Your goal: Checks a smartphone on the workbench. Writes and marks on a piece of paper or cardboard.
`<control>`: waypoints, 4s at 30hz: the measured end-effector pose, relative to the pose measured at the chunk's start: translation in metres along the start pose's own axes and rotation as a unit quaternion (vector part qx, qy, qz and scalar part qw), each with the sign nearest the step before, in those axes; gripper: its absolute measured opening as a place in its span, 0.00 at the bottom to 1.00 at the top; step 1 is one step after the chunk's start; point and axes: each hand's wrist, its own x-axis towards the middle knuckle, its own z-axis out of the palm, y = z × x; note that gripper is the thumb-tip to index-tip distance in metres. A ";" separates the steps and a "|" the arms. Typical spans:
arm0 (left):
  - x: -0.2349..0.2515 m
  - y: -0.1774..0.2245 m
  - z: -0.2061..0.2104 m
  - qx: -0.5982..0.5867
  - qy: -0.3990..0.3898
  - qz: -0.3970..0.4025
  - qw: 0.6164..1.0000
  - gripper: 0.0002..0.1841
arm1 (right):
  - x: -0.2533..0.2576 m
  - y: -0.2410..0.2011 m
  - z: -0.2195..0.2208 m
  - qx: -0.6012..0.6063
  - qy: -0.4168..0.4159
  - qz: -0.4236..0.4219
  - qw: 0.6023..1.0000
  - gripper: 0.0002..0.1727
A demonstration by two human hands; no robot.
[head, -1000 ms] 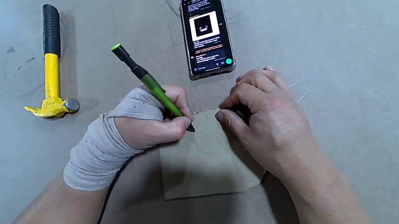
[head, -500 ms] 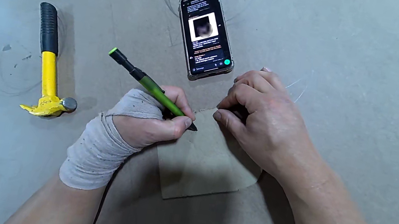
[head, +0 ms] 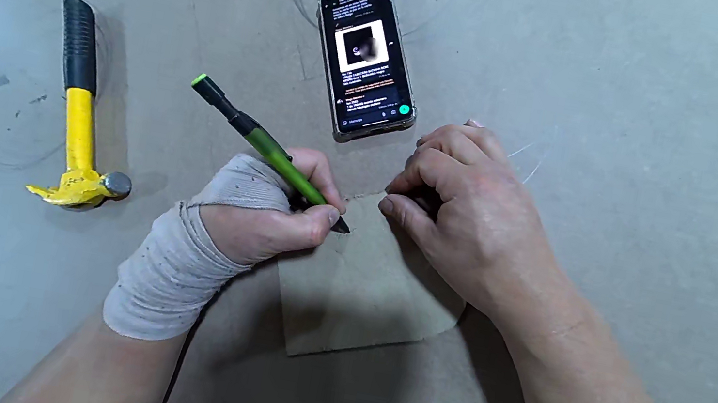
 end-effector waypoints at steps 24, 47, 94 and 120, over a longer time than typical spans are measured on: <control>-0.001 -0.001 0.003 -0.028 -0.014 -0.006 0.999 0.04 | 0.000 -0.001 -0.001 0.007 -0.005 0.002 1.000 0.05; -0.008 -0.001 -0.004 -0.050 0.006 -0.023 0.998 0.05 | -0.001 0.006 -0.006 0.041 -0.004 -0.019 0.999 0.05; -0.017 -0.003 -0.012 -0.040 0.047 -0.036 0.997 0.07 | -0.002 0.003 0.002 0.013 0.008 -0.019 1.000 0.06; 0.000 0.003 -0.003 0.024 0.002 -0.002 1.000 0.01 | -0.001 0.002 0.000 0.012 -0.014 -0.020 1.000 0.07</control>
